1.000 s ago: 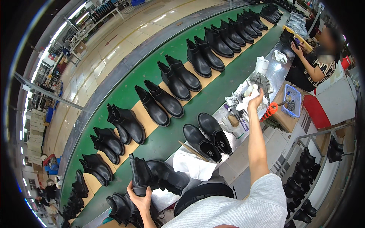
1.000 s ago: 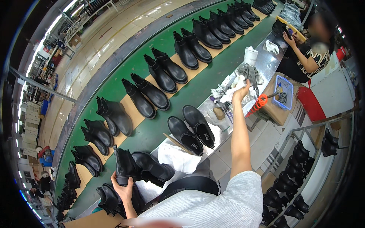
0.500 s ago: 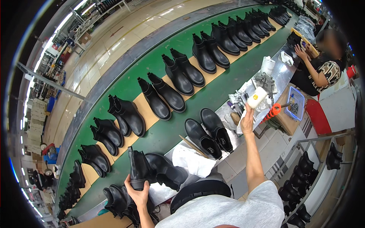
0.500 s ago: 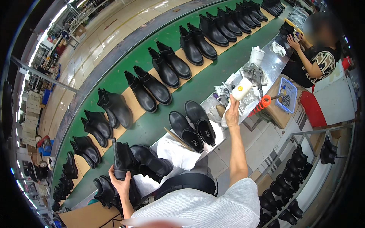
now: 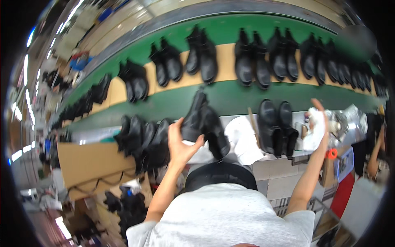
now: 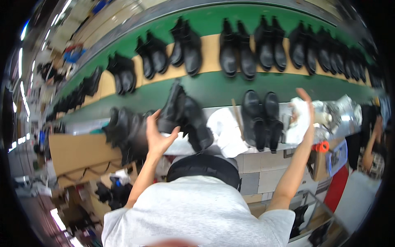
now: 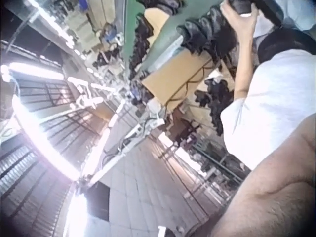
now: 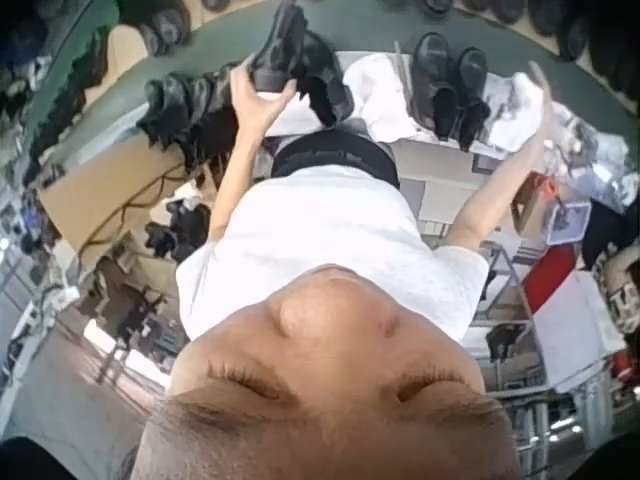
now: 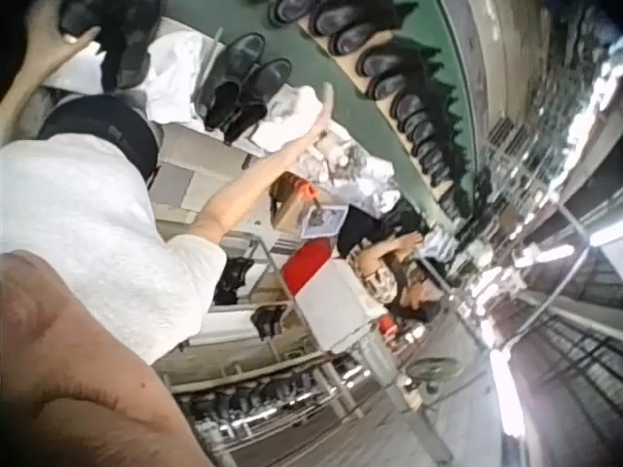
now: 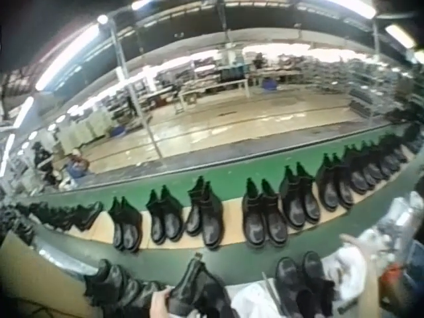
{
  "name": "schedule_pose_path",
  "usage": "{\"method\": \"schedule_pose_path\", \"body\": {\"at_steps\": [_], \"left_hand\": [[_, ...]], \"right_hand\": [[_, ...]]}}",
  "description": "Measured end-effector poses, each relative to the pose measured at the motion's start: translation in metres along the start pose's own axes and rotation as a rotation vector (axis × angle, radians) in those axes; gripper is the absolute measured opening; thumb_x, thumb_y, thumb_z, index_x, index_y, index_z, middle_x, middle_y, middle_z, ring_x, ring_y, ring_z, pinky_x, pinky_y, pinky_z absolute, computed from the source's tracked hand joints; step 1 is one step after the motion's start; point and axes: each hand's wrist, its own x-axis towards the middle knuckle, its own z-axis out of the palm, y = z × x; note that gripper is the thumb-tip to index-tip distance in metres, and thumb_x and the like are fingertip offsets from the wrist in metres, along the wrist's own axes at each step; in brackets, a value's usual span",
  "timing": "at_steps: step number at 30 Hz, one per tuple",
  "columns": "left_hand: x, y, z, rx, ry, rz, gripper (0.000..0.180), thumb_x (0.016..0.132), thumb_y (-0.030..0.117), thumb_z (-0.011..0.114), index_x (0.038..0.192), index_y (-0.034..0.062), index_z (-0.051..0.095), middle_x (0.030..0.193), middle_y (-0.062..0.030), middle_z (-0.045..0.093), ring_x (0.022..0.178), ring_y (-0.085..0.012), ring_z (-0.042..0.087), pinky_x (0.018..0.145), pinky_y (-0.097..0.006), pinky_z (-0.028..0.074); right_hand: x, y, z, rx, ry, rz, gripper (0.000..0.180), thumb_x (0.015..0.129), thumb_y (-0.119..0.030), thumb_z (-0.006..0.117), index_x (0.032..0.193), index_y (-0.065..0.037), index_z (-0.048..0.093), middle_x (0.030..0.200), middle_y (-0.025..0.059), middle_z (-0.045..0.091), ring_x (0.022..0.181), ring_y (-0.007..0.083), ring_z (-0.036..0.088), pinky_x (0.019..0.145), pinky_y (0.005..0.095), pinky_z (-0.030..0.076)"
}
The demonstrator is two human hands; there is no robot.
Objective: Inspecting and cleaning black leather boots on a factory assembly line.
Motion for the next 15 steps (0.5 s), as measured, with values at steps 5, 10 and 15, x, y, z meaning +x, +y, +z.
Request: {"method": "schedule_pose_path", "body": {"at_steps": [5, 10, 15], "left_hand": [[-0.009, -0.002, 0.002, 0.038, 0.035, -0.007, 0.072, 0.058, 0.018, 0.077, 0.118, -0.0049, 0.044, 0.103, -0.0193, 0.048, 0.098, -0.0352, 0.049, 0.085, -0.042, 0.043], [-0.018, -0.002, 0.003, 0.043, 0.055, -0.033, 0.077, 0.057, 0.018, 0.078, 0.121, -0.0048, 0.041, 0.108, -0.0205, 0.046, 0.1, -0.0367, 0.048, 0.085, -0.043, 0.043], [-0.021, -0.007, 0.003, -0.029, 0.059, -0.061, 0.079, 0.057, 0.019, 0.078, 0.122, -0.0065, 0.042, 0.11, -0.0213, 0.046, 0.101, -0.0372, 0.046, 0.086, -0.043, 0.042]], "right_hand": [[-0.103, -0.01, 0.201, 0.219, -1.043, 0.227, 0.04, 0.079, -0.013, 0.066, 0.115, -0.007, 0.05, 0.086, 0.0014, 0.061, 0.059, 0.0047, 0.054, 0.047, 0.0187, 0.042], [-0.117, 0.003, 0.275, -0.3, -0.843, -0.011, 0.033, 0.071, -0.003, 0.071, 0.093, -0.006, 0.047, 0.076, 0.0004, 0.052, 0.064, 0.0051, 0.051, 0.054, 0.0183, 0.04], [-0.105, -0.002, 0.27, 0.025, -1.075, 0.237, 0.028, 0.071, 0.0, 0.069, 0.087, -0.005, 0.047, 0.071, -0.0014, 0.052, 0.063, 0.0049, 0.049, 0.053, 0.0205, 0.039]]}}
